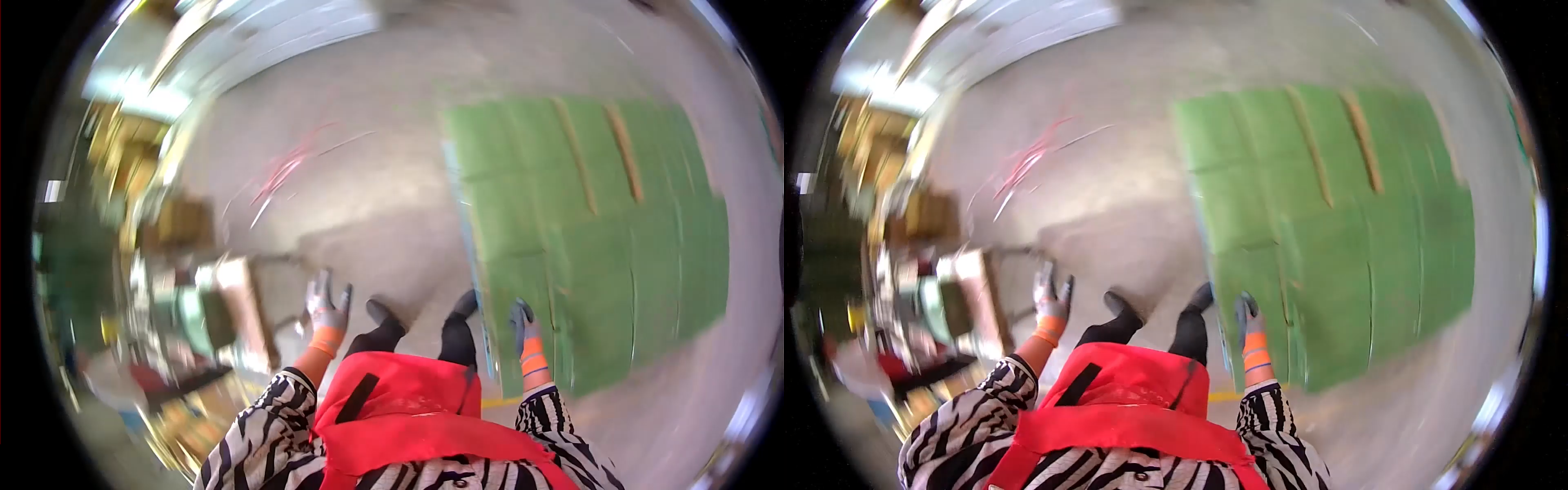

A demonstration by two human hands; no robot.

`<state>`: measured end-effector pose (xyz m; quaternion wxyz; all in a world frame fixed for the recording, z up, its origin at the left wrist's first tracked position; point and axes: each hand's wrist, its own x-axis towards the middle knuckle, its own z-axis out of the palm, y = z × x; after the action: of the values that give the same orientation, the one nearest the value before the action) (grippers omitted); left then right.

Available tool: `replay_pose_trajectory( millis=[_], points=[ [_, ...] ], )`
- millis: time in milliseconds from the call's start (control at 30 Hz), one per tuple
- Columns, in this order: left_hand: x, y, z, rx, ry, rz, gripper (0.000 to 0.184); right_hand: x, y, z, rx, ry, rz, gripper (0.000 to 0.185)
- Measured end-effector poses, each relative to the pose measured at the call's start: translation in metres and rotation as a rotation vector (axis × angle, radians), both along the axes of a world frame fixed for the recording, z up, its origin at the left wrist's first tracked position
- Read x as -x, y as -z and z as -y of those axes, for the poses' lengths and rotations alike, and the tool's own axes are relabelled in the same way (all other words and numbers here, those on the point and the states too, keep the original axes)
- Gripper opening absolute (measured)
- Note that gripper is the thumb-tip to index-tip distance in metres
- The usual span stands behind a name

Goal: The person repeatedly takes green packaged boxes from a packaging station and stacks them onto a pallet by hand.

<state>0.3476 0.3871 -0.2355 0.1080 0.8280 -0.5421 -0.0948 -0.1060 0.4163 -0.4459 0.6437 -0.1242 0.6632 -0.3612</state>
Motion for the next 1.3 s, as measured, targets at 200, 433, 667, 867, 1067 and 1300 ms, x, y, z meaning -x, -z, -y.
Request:
replay_pose_trajectory(
  millis=[200,433,667,867,1067,1300],
  points=[
    [-0.04,-0.156,-0.162,0.749,-1.071,0.155,0.085,-0.165,-0.255,0.117,0.307,-0.664,0.289,0.04],
    [-0.053,-0.065,-0.234,0.772,-1.397,-0.849,0.063,-0.41,-0.359,0.094,0.606,-1.419,0.102,0.055],
    [0.09,-0.176,-0.221,0.919,-1.59,-1.524,0.073,-0.336,-0.389,0.056,0.397,-1.791,0.27,0.062],
    [0.196,-0.179,-0.316,1.113,-1.614,-1.298,0.045,-0.443,-0.389,0.065,0.757,-1.816,0.312,0.072],
    [0.14,-0.181,-0.342,1.506,-1.588,-1.071,0.057,-0.62,-0.399,0.043,0.617,-1.967,0.24,0.102],
    [0.058,-0.172,-0.382,1.283,-1.5,-1.124,0.051,-0.477,-0.378,0.056,0.816,-1.982,0.174,0.074]
  ],
)
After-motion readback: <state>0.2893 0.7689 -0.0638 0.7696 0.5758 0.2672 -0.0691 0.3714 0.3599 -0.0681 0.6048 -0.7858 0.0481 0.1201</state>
